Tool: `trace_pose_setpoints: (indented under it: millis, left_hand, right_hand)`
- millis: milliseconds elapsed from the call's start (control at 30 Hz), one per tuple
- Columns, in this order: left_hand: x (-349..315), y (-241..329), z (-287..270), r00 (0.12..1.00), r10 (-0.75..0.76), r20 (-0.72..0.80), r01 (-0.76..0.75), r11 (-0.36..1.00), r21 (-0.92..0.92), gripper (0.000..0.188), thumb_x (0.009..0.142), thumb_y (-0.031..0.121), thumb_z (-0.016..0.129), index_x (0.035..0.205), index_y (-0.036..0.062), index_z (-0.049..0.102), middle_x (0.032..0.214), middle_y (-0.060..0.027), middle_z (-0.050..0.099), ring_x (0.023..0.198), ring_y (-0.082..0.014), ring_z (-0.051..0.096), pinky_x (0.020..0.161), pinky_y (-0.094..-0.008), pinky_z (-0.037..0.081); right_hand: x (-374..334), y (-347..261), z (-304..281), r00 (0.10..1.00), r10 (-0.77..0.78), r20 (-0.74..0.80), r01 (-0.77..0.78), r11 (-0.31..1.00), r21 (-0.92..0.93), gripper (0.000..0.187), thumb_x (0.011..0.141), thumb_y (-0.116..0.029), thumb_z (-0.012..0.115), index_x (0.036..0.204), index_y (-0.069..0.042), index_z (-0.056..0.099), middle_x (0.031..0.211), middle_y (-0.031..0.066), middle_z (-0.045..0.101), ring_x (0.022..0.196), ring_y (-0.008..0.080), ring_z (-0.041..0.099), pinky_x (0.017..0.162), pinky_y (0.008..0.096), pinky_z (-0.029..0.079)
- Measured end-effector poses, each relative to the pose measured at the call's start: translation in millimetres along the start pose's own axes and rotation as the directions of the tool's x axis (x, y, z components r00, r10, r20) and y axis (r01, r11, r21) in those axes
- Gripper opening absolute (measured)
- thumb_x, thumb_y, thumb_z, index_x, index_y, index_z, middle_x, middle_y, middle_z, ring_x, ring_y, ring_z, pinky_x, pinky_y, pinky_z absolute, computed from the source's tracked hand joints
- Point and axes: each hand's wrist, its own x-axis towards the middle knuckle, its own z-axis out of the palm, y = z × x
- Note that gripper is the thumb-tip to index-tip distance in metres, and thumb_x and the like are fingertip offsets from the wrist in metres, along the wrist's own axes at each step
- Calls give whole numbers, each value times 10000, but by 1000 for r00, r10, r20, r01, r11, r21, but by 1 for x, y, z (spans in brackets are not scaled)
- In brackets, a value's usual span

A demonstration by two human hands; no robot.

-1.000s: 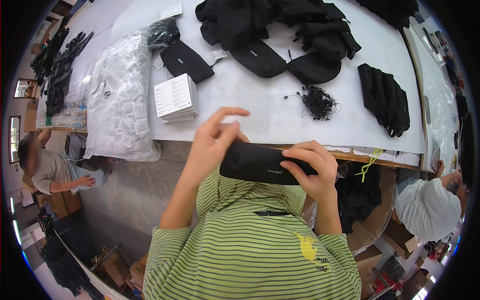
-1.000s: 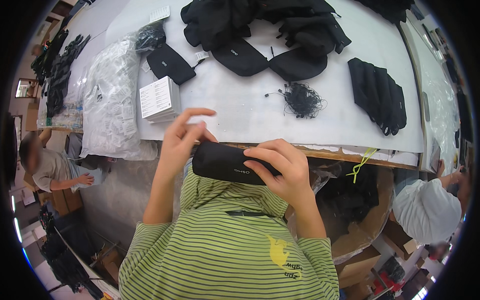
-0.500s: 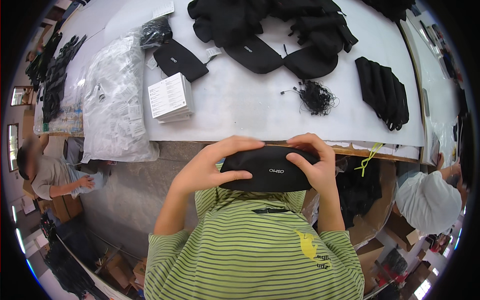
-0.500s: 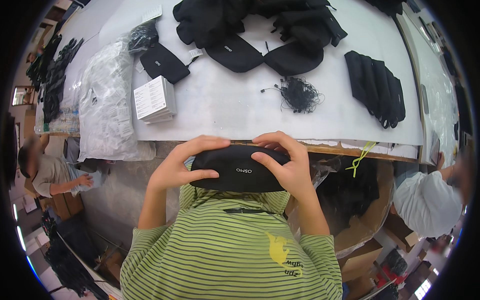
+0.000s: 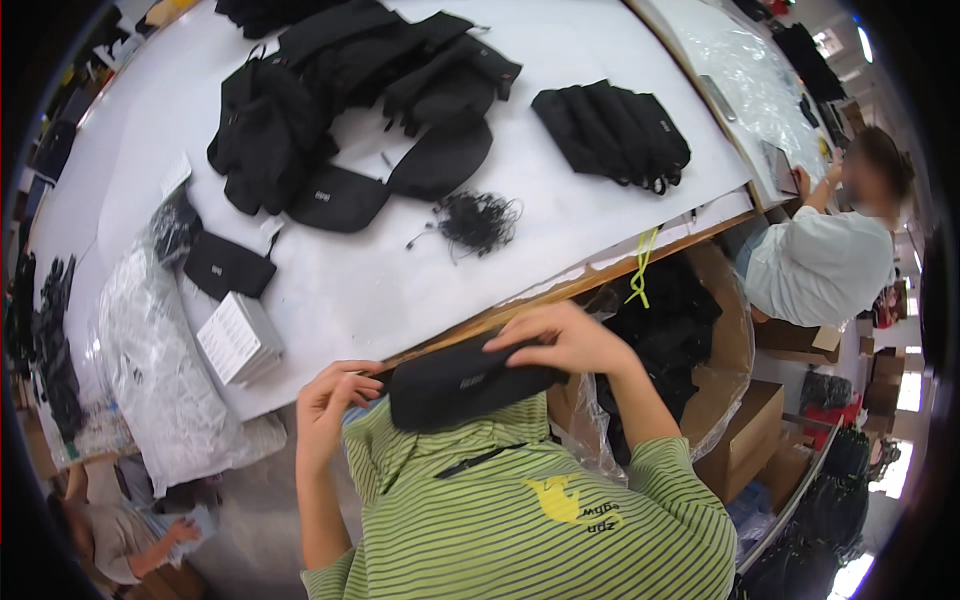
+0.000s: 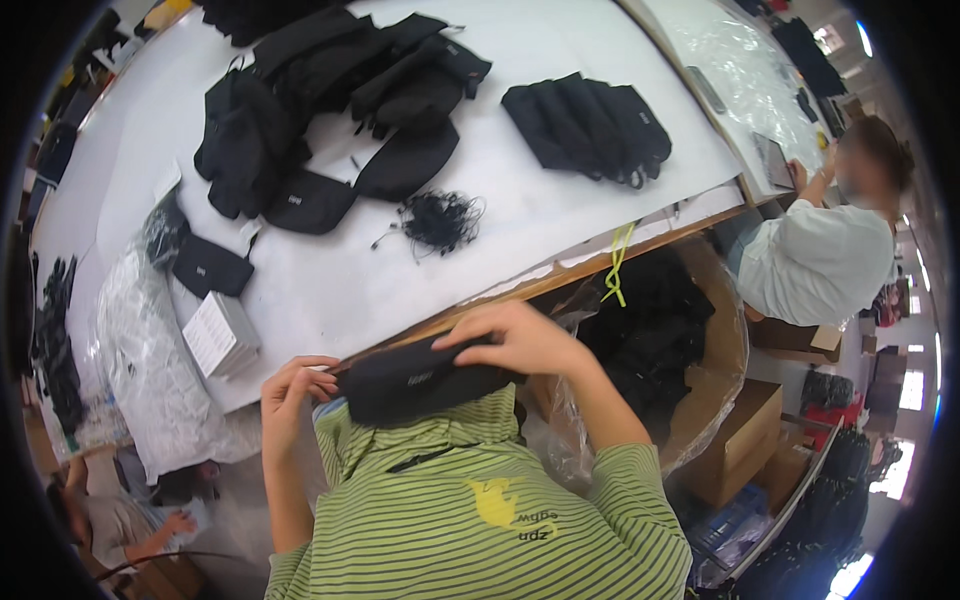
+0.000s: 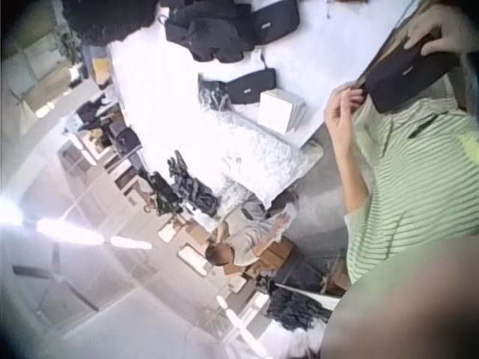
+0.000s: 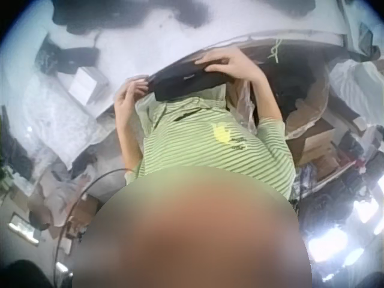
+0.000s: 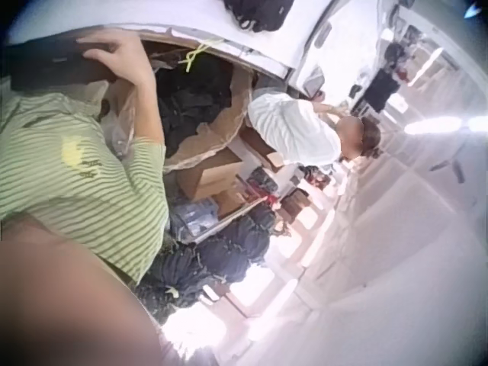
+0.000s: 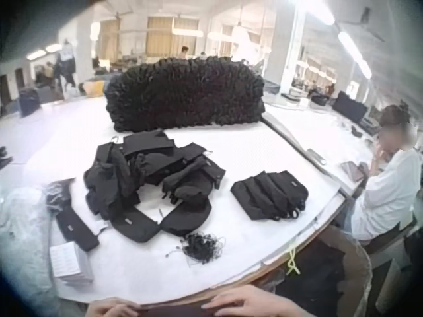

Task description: Attaching small tags and components to black fabric pouches at a manufacturing workstation.

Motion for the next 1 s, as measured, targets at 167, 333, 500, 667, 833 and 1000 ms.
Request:
trace_pose_setpoints:
  millis: [167, 333, 500, 667, 833, 1000]
  left_hand:
    - [11, 4, 0, 993, 7, -120, 0, 998, 63, 287, 977, 165, 482, 916, -45, 668, 930, -89, 683, 779, -133, 606, 723, -251, 473]
    - [7, -4, 9, 981, 40, -191, -27, 997, 68, 216, 968, 121, 499, 934, -26, 654, 885, -66, 665, 802, -124, 592, 744, -246, 461]
    - [18, 17, -41, 615, 536, -578, -105, 782, 614, 176, 962, 109, 509, 1008, -29, 609, 992, -81, 635, 895, -148, 569, 779, -262, 436]
    - [27, -12, -148, 474, 711, -519, 457, 305, 836, 606, 882, 372, 635, 1278, -51, 459, 1292, -210, 474, 1215, -347, 415, 1013, -436, 333]
    - [22, -37, -168, 677, 274, -683, 554, 422, 718, 852, 825, 505, 647, 1387, -64, 353, 1339, -269, 416, 1269, -428, 334, 1076, -483, 258]
    - [24, -35, -154, 610, 385, -693, 475, 522, 708, 789, 831, 415, 670, 1395, -39, 357, 1316, -256, 453, 1251, -409, 369, 1069, -462, 277]
  right_hand:
    - [-30, -9, -94, 687, -54, -724, -206, 942, -266, 277, 793, -42, 688, 1070, -35, 690, 1053, 61, 685, 969, 139, 617, 849, 266, 471]
    - [-37, 46, -224, 114, -561, -820, -352, 749, -561, 345, 856, -107, 670, 1199, -100, 635, 1119, 46, 664, 931, 140, 609, 669, 235, 460]
    - [-33, 134, -281, 442, -403, -801, -462, 663, -589, 500, 792, 10, 606, 1273, -123, 568, 1198, 145, 607, 1105, 323, 568, 961, 385, 430]
    - [-10, 132, -264, 368, -421, -829, -669, 499, -550, 580, 740, 26, 566, 1293, -147, 548, 1164, 169, 584, 1100, 343, 542, 974, 422, 425]
    - [48, 79, -153, 667, -195, -719, -218, 872, -439, 241, 789, -164, 698, 1015, -97, 646, 845, 77, 627, 776, 212, 593, 703, 353, 472]
    - [86, 118, -79, 797, 116, -593, -377, 863, -338, 333, 828, -366, 677, 903, -41, 669, 742, 103, 646, 705, 253, 624, 658, 354, 480]
